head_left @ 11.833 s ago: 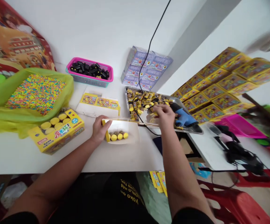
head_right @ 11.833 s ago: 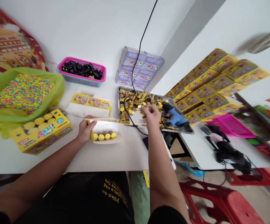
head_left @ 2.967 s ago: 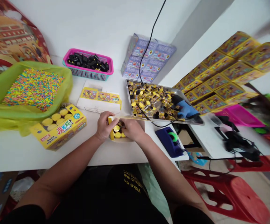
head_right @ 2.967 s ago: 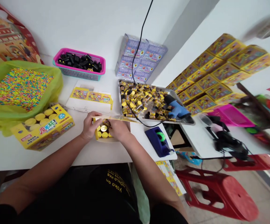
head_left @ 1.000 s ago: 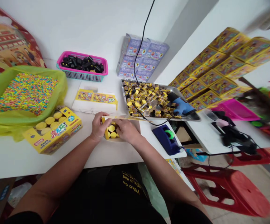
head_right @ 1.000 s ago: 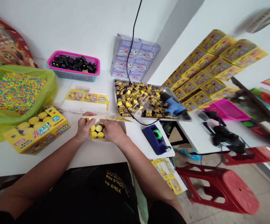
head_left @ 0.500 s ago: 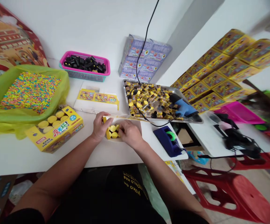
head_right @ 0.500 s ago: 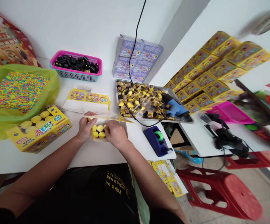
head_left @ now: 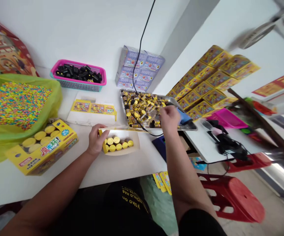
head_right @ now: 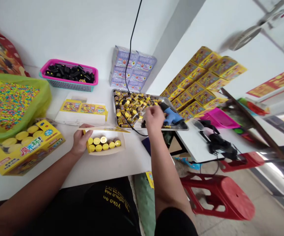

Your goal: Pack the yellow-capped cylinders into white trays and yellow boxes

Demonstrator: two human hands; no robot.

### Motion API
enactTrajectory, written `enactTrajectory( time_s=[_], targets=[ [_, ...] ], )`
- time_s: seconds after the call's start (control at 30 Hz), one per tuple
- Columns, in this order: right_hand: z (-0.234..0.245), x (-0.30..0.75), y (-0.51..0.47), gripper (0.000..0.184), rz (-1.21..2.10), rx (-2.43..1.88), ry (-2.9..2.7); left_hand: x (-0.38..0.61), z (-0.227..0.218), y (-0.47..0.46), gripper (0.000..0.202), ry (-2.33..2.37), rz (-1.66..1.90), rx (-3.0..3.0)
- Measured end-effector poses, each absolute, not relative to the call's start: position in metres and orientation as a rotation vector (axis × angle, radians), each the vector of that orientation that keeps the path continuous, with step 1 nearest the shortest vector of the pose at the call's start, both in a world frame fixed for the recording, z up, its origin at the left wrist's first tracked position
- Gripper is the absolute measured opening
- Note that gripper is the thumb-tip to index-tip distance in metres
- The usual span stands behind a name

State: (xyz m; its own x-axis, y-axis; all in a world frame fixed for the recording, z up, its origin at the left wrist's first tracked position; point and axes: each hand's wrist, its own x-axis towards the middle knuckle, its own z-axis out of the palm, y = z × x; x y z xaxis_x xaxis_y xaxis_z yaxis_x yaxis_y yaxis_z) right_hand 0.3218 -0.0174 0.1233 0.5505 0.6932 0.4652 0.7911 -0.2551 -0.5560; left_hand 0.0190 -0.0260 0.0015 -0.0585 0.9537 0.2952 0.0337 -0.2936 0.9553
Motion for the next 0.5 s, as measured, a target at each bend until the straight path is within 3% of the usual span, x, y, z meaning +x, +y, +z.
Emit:
enactTrajectory(
  time_s=[0.07, 0.17, 0.33, 0.5],
  targets=[
    [0.114, 0.338, 0.025, 0.014, 0.124, -2.308, -1.295, 0.019, 0.001, -0.025, 0.034, 1.084, 1.474, 1.416],
    [0.088, 0.345, 0.062, 0.016, 0.305, -2.421, -1.293, 0.019, 0.004, -0.026, 0.035, 1.069, 1.483, 1.421],
    [0.061, 0.339, 0.073, 0.016, 0.423, -2.338, -1.233, 0.019, 0.009, -0.028, 0.038, 1.082, 1.458, 1.423],
    [0.083, 0.342, 0.037, 0.023, 0.49, -2.041, -1.117, 0.021, 0.008, -0.027, 0.039, 1.165, 1.451, 1.383]
  ],
)
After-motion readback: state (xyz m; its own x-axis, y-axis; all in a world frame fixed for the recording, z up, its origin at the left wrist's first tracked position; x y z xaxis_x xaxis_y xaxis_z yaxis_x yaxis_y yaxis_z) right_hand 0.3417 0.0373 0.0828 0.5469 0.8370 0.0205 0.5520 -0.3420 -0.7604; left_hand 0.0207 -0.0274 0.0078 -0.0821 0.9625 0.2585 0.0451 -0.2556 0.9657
